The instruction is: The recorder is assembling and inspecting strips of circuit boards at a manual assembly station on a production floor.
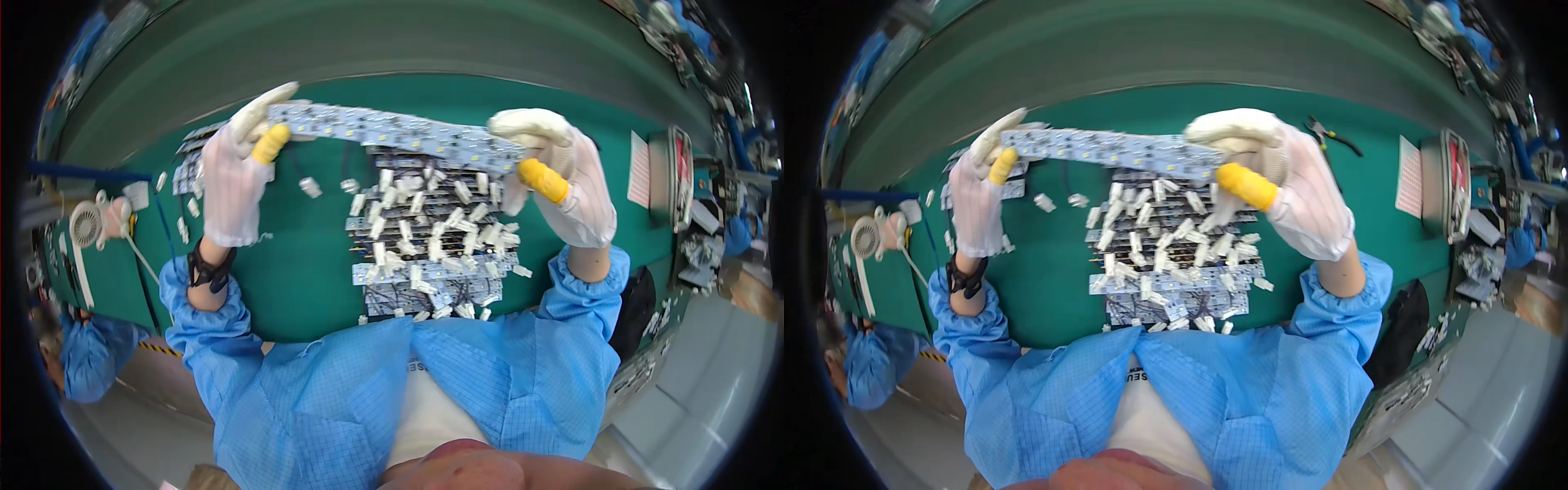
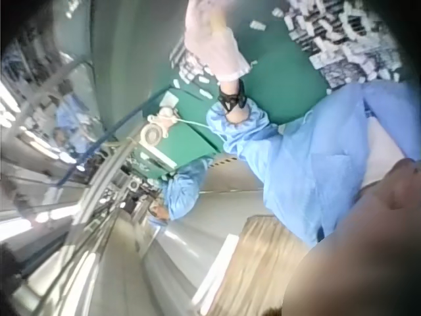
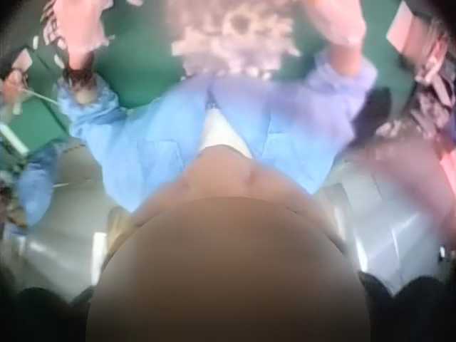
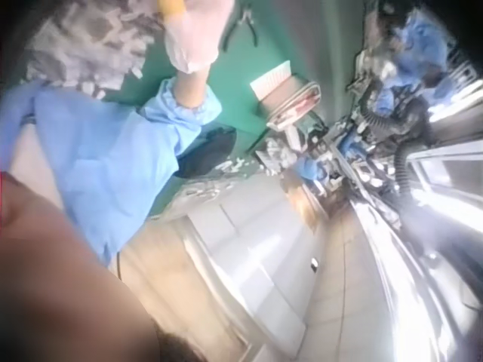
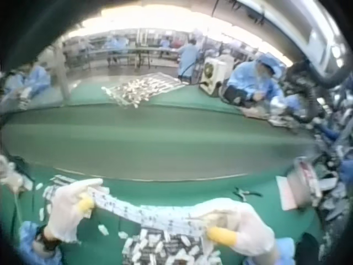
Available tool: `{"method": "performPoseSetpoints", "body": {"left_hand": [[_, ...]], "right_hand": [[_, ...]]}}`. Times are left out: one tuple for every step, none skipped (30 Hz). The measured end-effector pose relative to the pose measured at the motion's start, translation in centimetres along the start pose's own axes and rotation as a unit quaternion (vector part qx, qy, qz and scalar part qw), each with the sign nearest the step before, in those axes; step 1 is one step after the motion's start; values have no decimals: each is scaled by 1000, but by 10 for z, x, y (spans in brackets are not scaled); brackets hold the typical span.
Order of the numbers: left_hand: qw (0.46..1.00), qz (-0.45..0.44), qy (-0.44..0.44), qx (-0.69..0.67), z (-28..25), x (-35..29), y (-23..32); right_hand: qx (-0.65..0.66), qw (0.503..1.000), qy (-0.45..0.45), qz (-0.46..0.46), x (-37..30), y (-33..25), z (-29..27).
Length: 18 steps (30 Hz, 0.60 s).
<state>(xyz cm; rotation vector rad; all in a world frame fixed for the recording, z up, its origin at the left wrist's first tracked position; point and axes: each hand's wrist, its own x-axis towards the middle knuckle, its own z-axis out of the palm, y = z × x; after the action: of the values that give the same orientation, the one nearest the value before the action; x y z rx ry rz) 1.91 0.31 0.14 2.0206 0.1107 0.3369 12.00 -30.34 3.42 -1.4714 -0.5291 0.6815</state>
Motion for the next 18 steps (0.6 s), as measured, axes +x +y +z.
{"method": "performPoseSetpoints", "body": {"left_hand": [[999,-25,-2,29,0,1,1],[997,-50,-4,58,-1,3,2],[992,-71,-11,105,-4,3,8],[993,-64,-20,97,-2,3,6],[995,-43,-9,84,0,4,4],[997,-25,4,75,-1,3,3],[995,-23,-5,98,-3,4,3],[995,-21,-9,96,0,6,3],[997,-14,5,75,-1,4,2],[998,-9,21,55,-2,2,1],[998,-12,25,61,-1,1,0],[999,-15,30,14,-1,-2,1],[999,-18,36,-32,-2,-4,2],[998,-23,46,-22,-2,-7,4],[997,-19,26,-74,-1,-9,5],[992,-15,8,-125,-1,-11,7],[992,-7,-9,-125,-3,-11,10],[990,12,-23,-136,-4,-13,8]], "right_hand": [[0,1000,-18,-14,0,-3,0],[0,999,-37,-27,0,-5,0],[15,998,-39,-36,-1,-5,2],[30,998,-41,-45,-1,0,2],[-27,993,-78,-90,1,4,-4],[-29,993,-70,-89,1,2,-3],[-16,995,-65,-68,1,-1,-1],[-3,997,-61,-48,1,-2,-1],[-73,993,-58,-73,4,-1,-5],[-69,993,-62,-75,4,-1,-4],[-50,997,-33,-54,4,-2,-3],[-29,999,-10,-35,5,-2,-1],[-50,998,0,-34,7,2,-4],[-47,999,2,-19,8,2,-6],[-9,999,10,-30,8,5,-7],[28,999,15,-40,9,8,-5],[-4,999,36,-3,11,4,-3],[-2,997,28,-67,11,15,-10]]}}
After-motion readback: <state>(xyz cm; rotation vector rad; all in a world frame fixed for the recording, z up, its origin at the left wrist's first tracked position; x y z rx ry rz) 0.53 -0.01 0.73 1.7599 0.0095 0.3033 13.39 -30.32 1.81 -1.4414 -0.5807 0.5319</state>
